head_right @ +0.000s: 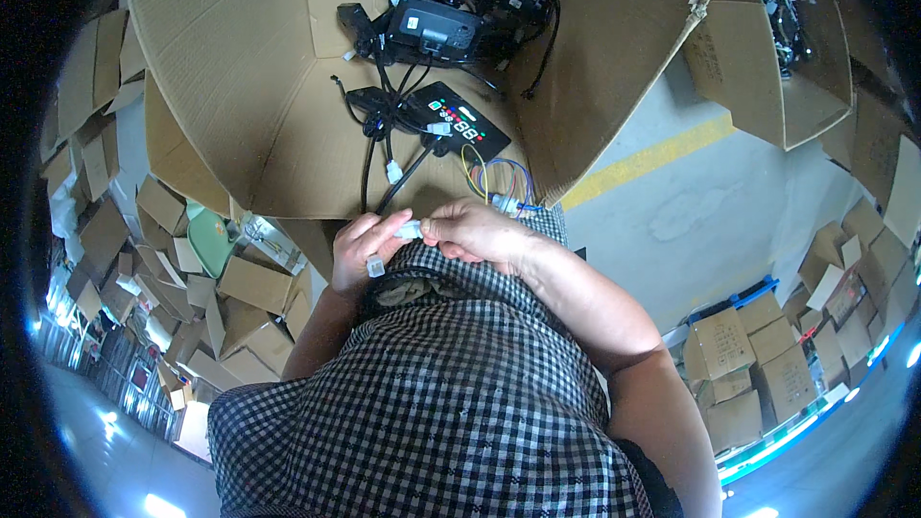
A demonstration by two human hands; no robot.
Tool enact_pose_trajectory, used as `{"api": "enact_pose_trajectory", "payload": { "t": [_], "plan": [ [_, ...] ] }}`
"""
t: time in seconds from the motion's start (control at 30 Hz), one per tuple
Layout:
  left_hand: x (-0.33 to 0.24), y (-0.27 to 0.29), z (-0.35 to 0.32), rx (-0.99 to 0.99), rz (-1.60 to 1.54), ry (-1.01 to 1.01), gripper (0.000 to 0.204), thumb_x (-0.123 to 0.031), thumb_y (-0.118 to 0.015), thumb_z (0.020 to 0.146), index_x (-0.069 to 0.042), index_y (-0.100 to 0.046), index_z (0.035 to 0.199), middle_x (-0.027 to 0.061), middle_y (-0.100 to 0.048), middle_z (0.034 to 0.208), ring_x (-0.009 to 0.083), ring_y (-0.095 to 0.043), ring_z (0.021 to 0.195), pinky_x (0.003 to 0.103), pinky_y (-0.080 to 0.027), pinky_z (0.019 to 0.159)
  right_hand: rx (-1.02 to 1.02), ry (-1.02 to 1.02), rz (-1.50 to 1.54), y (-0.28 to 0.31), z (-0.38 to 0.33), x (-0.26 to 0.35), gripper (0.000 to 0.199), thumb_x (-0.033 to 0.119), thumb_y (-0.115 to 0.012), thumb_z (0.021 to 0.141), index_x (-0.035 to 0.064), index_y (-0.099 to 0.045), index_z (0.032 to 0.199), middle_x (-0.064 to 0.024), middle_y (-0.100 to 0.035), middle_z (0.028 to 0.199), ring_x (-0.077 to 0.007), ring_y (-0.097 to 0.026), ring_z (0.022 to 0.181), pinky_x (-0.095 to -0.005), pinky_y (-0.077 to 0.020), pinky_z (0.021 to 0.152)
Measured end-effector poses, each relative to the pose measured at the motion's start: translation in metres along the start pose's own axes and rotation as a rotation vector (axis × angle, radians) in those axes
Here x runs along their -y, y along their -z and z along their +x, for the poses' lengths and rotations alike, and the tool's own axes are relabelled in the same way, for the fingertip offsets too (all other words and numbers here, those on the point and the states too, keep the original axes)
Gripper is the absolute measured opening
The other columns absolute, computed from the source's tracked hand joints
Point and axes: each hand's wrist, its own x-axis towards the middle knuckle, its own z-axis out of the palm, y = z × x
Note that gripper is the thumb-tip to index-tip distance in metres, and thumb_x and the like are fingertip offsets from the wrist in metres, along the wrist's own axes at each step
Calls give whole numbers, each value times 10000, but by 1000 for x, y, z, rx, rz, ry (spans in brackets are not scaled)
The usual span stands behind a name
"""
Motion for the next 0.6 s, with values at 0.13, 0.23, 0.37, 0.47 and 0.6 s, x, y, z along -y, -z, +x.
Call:
{"api": "enact_pose_trajectory", "payload": {
  "t": [0.13, 0.23, 0.37, 0.47, 0.6],
  "plan": [
    [-17, 5, 11, -46, -237, 202, 340, -44, -680, 737, -67, -633, 1073, 82, -586, 756, 176, -576, 632, 288, -488, 578, -721, 657, -977, 23, 9, 19, 204, 227, -572, 883, 38, -634, 841, -71, -592, 719, -227, -578, 669, -358, -460, 600],
    [-21, 6, 15, 0, -263, 271, 327, -30, -666, 752, -78, -633, 1073, 84, -582, 753, 168, -582, 648, 276, -478, 586, -864, 614, -1310, 33, 36, 43, 203, 248, -575, 847, 68, -663, 884, -102, -539, 1165, -291, -536, 1029, -364, -434, 890],
    [-18, 1, 15, -73, -344, 245, 274, -14, -638, 784, -68, -633, 1053, 92, -567, 749, 167, -557, 625, 277, -468, 594, -679, 479, -1527, 38, 69, 42, 180, 207, -565, 843, 64, -657, 900, -132, -553, 1112, -311, -537, 1026, -373, -438, 883],
    [-18, 6, 18, -137, -352, 285, 219, -23, -589, 840, -53, -626, 1054, 69, -585, 802, 143, -566, 681, 272, -469, 627, -633, 681, -1325, 39, 66, 46, 160, 150, -539, 835, 43, -650, 877, -158, -563, 947, -307, -570, 936, -379, -462, 831],
    [-24, 19, 36, -368, -322, 160, 329, -17, -523, 879, -27, -537, 1207, 123, -546, 1151, 160, -553, 920, 259, -452, 784, -349, 1029, -1339, -10, 10, 64, 105, 126, -587, 819, 25, -607, 836, -139, -556, 923, -307, -560, 905, -375, -471, 779]
  ]
}}
